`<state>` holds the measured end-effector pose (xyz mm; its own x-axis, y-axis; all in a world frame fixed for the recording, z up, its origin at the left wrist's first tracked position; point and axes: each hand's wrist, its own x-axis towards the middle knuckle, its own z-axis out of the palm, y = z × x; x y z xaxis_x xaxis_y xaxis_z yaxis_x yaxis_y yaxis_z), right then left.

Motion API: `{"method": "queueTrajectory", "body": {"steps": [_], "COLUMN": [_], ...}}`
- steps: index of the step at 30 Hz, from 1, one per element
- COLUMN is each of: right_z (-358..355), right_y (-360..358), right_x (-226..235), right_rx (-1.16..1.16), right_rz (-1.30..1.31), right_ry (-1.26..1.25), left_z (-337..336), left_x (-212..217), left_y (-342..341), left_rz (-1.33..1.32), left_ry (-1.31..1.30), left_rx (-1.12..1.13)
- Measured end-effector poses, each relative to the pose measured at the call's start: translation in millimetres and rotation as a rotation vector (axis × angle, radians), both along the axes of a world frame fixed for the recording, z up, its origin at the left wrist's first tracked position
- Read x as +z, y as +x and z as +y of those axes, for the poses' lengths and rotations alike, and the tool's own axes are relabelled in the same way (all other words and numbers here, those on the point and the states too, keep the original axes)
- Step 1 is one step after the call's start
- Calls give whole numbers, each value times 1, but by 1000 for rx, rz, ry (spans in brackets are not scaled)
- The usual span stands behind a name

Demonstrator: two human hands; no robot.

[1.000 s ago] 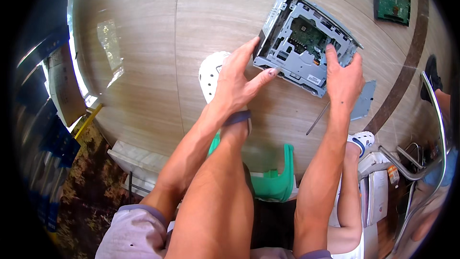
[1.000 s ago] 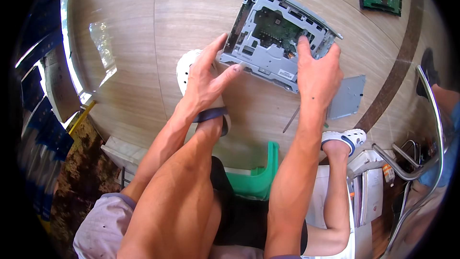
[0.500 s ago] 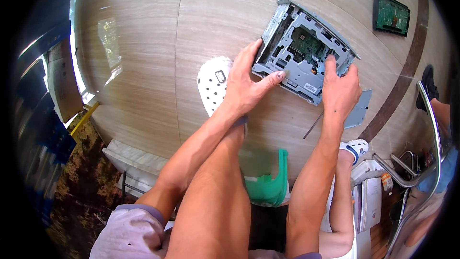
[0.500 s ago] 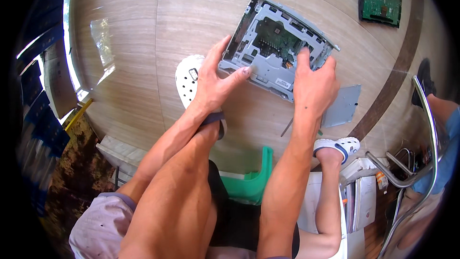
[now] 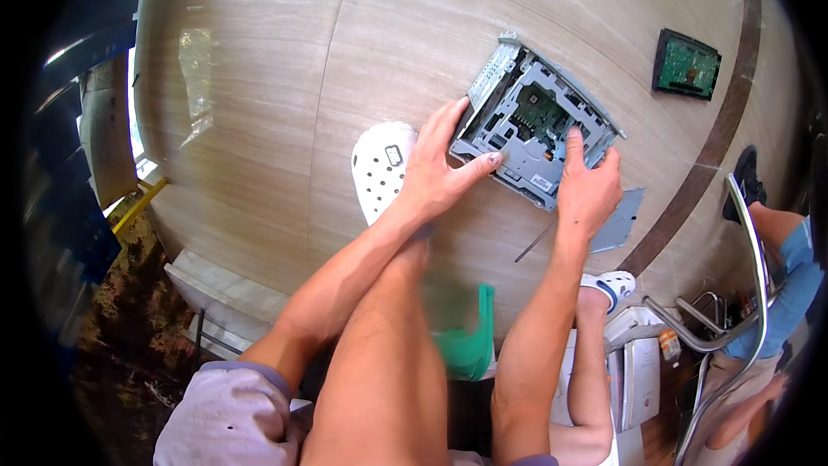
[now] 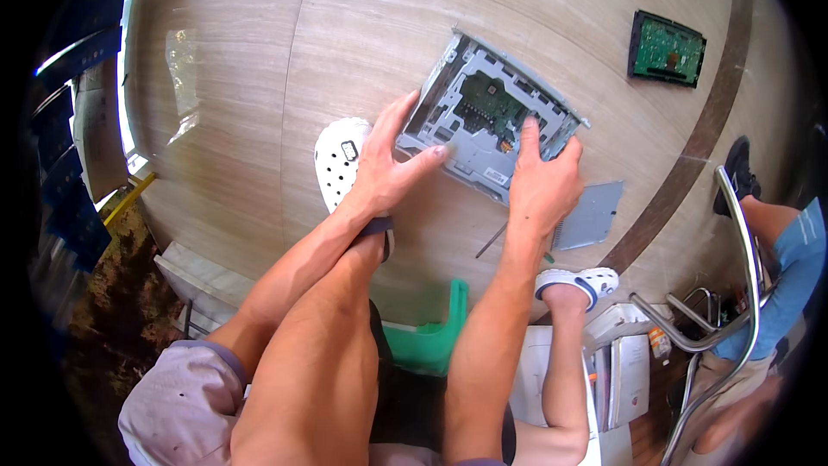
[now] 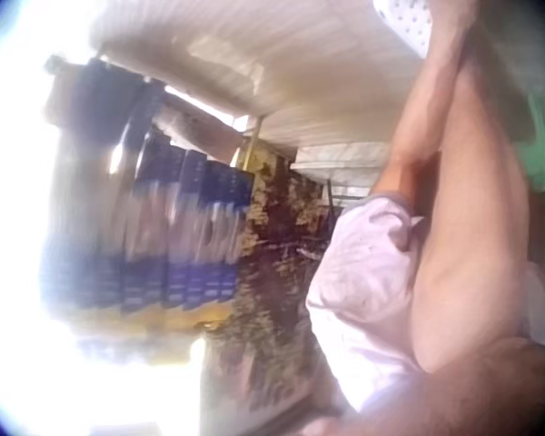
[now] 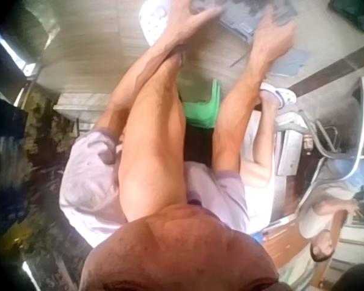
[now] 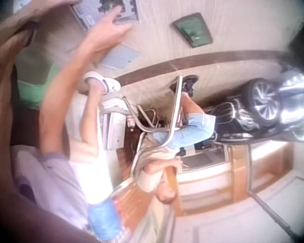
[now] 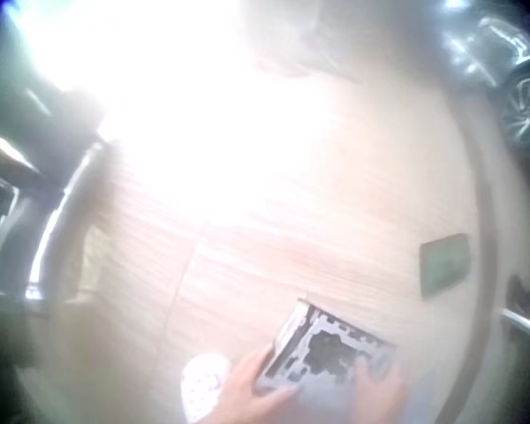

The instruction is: The person disassembles an electronic casing by removing screws with a screwdriver and detaching metal brackets by hand, then fits a metal cover back onto the housing by hand.

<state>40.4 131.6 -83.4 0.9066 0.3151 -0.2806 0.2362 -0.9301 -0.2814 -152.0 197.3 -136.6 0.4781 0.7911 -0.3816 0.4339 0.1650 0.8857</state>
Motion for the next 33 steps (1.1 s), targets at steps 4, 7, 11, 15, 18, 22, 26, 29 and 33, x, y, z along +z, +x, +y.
{"method": "queueTrajectory", "body": {"steps": [4, 7, 11, 15, 18, 22, 26, 29, 33], "right_z": [1, 0, 3, 15, 22, 29, 35, 36, 35], "right_y": [-8, -23, -38, -36, -28, -17, -12, -13, -13], "right_x": [5, 22, 37, 29, 22, 22, 25, 25, 25], "right_rx": [100, 123, 325, 527, 513, 435, 433, 452, 473], "right_rz": [-233, -199, 42, 182, 334, 452, 503, 466, 451], "right_ry": [79, 140, 196, 142, -15, -75, -92, -102, -70], "left_z": [0, 1, 0, -4, -8, -6, -2, -2, -3], "left_x": [1, 1, -3, -7, -8, -11, -13, -14, -14], "left_y": [1, -1, -3, -5, -7, -10, -13, -13, -13], "left_rz": [-19, -4, -40, -63, -89, -117, -135, -133, -131], "left_ry": [-58, -74, -158, -137, -152, -147, -160, -157, -156], "left_rx": [15, 9, 22, 33, 35, 6, -24, -30, -26]}}
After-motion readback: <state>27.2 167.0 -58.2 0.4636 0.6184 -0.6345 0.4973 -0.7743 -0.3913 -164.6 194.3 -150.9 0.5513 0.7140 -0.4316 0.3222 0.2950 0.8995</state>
